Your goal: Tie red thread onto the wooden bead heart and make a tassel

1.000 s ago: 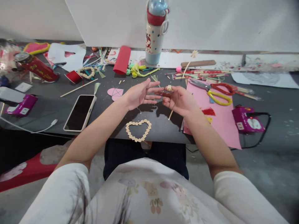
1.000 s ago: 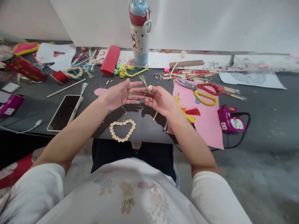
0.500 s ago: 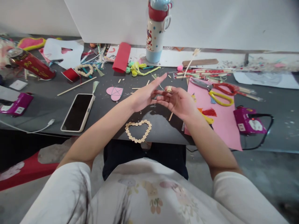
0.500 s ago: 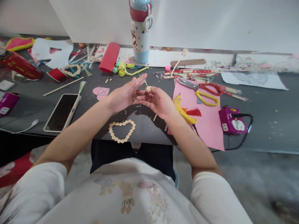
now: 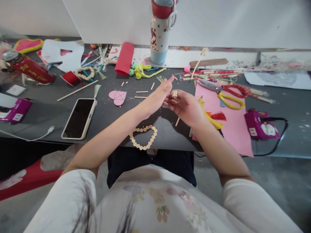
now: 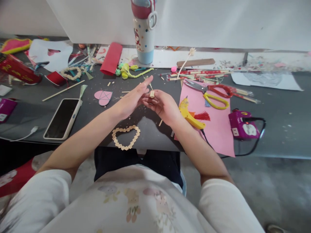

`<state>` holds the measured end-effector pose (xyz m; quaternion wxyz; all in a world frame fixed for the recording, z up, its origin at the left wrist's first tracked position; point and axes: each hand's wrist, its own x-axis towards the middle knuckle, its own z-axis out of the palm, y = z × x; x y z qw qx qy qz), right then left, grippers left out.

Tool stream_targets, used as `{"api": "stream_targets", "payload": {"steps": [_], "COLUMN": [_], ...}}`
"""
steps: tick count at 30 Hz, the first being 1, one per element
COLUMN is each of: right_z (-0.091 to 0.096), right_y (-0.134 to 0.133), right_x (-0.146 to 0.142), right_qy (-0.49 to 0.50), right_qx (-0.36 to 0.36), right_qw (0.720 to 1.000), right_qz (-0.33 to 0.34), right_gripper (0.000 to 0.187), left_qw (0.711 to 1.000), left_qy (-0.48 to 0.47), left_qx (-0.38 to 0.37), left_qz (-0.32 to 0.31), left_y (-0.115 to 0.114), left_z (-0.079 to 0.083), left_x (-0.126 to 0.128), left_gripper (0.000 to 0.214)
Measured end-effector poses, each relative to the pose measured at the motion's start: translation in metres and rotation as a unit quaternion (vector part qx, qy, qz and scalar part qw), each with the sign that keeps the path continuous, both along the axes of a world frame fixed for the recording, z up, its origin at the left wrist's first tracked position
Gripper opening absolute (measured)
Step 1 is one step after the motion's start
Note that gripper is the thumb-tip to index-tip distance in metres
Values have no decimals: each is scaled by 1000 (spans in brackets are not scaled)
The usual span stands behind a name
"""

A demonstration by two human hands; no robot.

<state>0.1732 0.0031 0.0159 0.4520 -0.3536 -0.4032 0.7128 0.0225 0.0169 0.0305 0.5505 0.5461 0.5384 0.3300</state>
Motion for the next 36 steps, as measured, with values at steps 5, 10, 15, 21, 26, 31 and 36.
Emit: {"api": "stream_targets", "payload": {"steps": [5,10,15,21,26,31,36], "right_z": [1,-12,-18,-10,-7,-1,4], "right_y": [1,8,14,19,16,10,7], "right_x": [2,10,24,35,30,15,9], "right_qy": [-55,-187,-341,-373,-309,-165,-55], "right_qx": [44,109,191,204,149,62,-10], "right_qw": [997,971,908,884,928,984,997], "right_qz": [-25,-106,-152,-195,-145,-34,62], "right_gripper": [11,11,14,11,11,8,14], "left_qw": [998,991,961,904,886,977,992], "left_qy": [57,126,258,381,406,196,-40], "left_qx": [32,51,96,179,220,82,41], "left_qz": [5,-12,0,73,43,-33,-116], "left_y": [-5,-7,-7,-6,-5,-13,-15], "left_z": [11,20,21,23,27,29,22], "left_x": [-15,-44,-80,-109,-119,-97,-67], "left_gripper": [41,39,40,36,49,56,58]}}
